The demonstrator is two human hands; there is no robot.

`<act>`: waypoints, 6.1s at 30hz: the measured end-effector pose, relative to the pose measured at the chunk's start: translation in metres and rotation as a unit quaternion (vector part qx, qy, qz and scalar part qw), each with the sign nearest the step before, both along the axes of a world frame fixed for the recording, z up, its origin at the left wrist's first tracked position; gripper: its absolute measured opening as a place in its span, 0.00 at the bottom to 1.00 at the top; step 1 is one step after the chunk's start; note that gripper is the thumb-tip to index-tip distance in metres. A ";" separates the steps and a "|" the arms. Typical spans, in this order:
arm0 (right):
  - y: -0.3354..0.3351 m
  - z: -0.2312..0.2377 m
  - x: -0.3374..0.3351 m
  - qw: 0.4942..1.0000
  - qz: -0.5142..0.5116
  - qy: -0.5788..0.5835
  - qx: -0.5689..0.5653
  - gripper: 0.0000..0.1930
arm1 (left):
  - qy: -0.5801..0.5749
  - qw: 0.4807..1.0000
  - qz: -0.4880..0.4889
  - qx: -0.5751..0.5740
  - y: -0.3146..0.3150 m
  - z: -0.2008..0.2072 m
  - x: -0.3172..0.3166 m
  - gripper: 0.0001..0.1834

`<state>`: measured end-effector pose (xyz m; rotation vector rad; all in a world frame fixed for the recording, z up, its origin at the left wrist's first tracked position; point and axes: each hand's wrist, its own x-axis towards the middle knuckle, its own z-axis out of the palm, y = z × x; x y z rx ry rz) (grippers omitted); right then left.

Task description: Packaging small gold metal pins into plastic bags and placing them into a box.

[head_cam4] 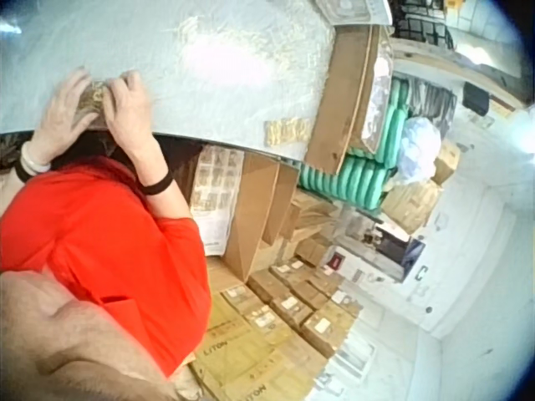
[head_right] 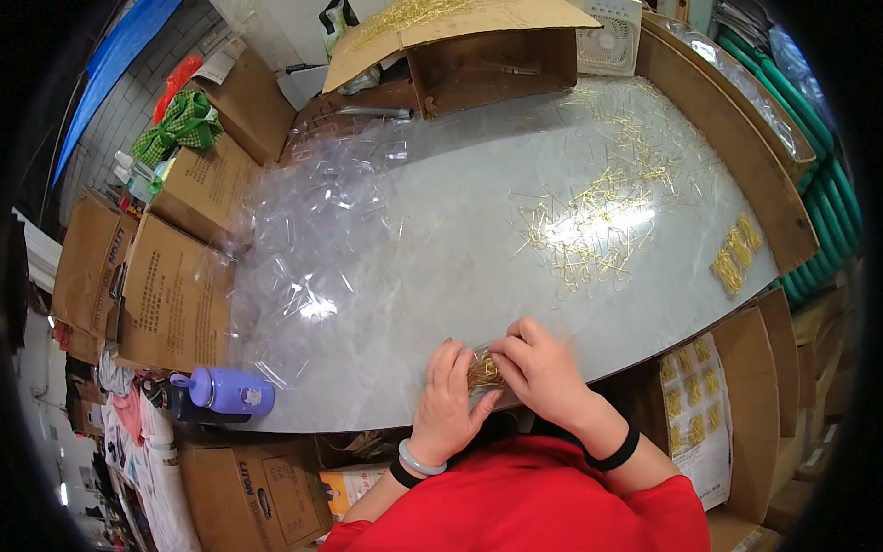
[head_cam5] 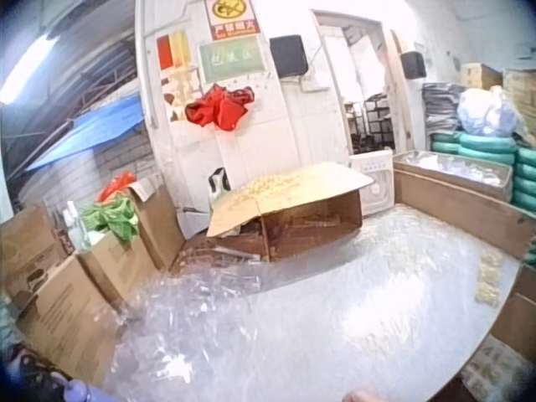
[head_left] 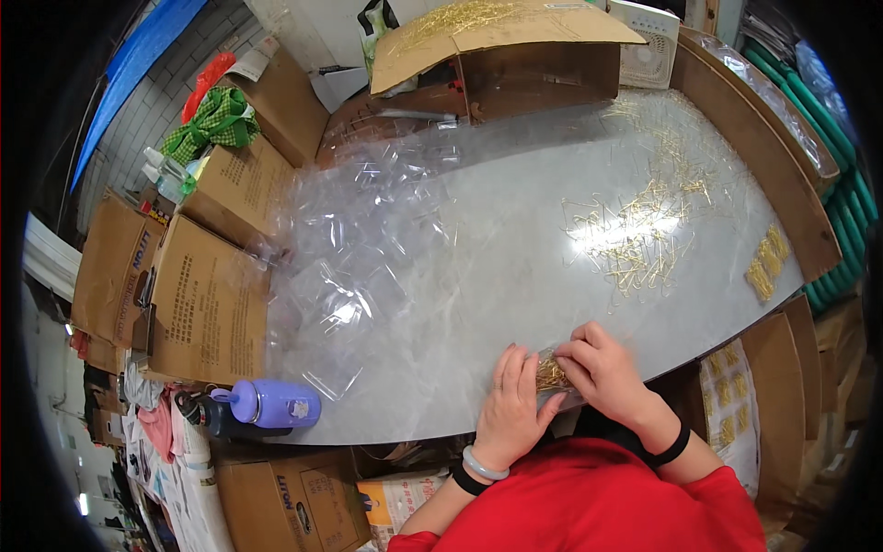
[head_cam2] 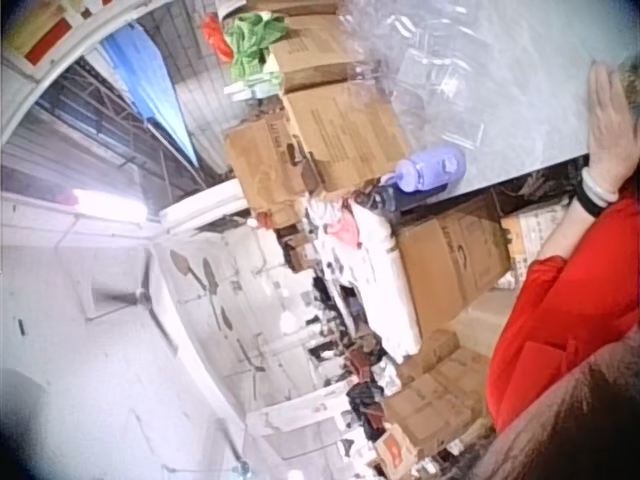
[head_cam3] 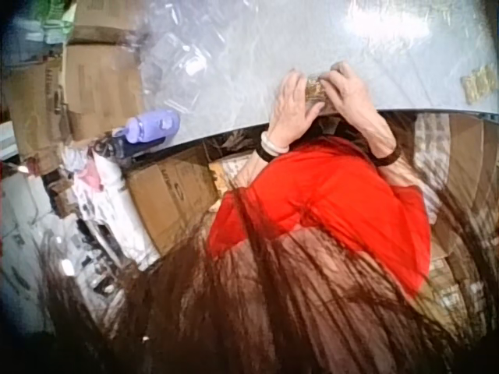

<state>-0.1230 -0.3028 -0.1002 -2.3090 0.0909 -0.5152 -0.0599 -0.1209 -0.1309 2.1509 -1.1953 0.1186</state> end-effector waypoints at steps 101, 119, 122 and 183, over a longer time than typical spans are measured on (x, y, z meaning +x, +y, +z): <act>-0.014 -0.019 0.000 0.974 0.190 -0.027 -0.123 0.22 | 0.027 0.996 0.044 0.069 0.003 0.005 0.013 0.51; -0.027 0.019 0.024 0.959 0.028 0.155 -0.237 0.14 | -0.022 0.999 0.016 0.046 -0.001 0.005 0.006 0.34; -0.035 0.009 0.043 0.948 0.053 0.135 -0.285 0.13 | -0.055 0.998 0.002 0.039 -0.002 0.008 0.008 0.32; -0.024 0.004 -0.010 0.982 0.130 0.016 -0.138 0.35 | 0.075 0.993 0.086 -0.002 0.015 0.021 0.010 0.35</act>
